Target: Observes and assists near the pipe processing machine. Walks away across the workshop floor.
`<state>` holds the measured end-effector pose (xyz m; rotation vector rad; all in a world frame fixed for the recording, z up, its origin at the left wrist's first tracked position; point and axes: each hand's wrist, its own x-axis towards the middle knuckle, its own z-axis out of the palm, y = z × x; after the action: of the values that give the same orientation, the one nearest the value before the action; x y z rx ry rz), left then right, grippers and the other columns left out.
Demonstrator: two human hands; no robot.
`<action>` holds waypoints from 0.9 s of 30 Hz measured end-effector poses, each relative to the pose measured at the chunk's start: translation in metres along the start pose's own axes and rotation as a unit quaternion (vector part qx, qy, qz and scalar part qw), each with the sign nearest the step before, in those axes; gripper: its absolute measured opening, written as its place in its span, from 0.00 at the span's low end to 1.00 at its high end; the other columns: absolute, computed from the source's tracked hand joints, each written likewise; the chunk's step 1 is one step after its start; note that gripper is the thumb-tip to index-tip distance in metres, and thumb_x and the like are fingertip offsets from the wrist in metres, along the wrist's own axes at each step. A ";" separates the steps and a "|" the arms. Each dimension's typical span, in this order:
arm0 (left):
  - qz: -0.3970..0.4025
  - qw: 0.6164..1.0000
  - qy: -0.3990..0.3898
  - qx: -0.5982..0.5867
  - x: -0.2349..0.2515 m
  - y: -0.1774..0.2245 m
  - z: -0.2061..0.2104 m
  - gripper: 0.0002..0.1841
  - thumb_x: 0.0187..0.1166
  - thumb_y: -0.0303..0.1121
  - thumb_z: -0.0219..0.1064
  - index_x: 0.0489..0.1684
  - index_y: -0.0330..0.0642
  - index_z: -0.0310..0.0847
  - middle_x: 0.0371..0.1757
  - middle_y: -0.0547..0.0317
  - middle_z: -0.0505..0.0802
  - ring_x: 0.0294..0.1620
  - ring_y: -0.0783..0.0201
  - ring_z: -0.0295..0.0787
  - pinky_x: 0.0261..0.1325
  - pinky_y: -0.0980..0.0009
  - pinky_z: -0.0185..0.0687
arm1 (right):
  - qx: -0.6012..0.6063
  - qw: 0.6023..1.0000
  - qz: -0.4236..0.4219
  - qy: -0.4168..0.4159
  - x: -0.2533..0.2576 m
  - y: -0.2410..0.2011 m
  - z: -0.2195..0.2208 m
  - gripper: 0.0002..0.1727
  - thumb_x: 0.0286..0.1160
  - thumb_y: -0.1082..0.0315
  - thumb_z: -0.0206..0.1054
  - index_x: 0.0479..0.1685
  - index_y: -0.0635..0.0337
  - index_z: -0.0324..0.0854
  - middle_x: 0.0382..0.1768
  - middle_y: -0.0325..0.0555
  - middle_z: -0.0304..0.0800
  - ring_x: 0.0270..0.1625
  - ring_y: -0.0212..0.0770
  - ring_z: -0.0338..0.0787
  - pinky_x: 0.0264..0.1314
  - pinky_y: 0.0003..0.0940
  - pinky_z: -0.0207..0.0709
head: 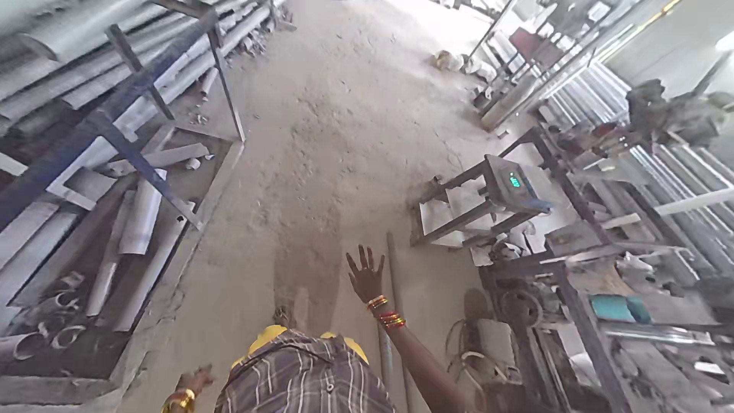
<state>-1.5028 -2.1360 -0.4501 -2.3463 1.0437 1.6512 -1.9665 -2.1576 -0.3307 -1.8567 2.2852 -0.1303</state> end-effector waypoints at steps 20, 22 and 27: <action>0.102 0.932 -0.163 0.307 0.055 0.341 0.125 0.22 0.94 0.34 0.52 0.74 0.22 0.74 0.69 0.25 0.85 0.73 0.37 0.82 0.81 0.47 0.68 | 0.049 0.926 0.221 -0.303 0.095 0.203 0.009 0.25 0.83 0.75 0.58 0.79 0.67 0.74 0.80 0.71 0.72 0.86 0.69 0.67 0.86 0.71 0.52; 0.112 0.882 -0.208 0.408 0.053 0.353 0.149 0.22 0.93 0.35 0.54 0.75 0.27 0.76 0.73 0.28 0.83 0.80 0.38 0.77 0.85 0.47 0.62 | 0.130 0.859 0.309 -0.387 0.104 0.243 0.005 0.22 0.85 0.68 0.61 0.74 0.70 0.77 0.76 0.69 0.78 0.81 0.66 0.75 0.82 0.66 0.63; 0.120 0.873 -0.161 0.445 0.035 0.409 0.179 0.21 0.93 0.30 0.54 0.78 0.26 0.72 0.75 0.24 0.80 0.82 0.33 0.73 0.86 0.44 0.59 | 0.711 0.451 0.527 0.118 0.118 0.316 0.017 0.29 0.98 0.56 0.28 0.82 0.65 0.60 0.64 0.60 0.83 0.56 0.48 0.90 0.56 0.39 0.83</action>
<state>-1.8732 -2.3861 -0.4306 -1.3395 1.6003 1.1513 -2.2889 -2.2053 -0.4182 0.4961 1.6481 -1.4823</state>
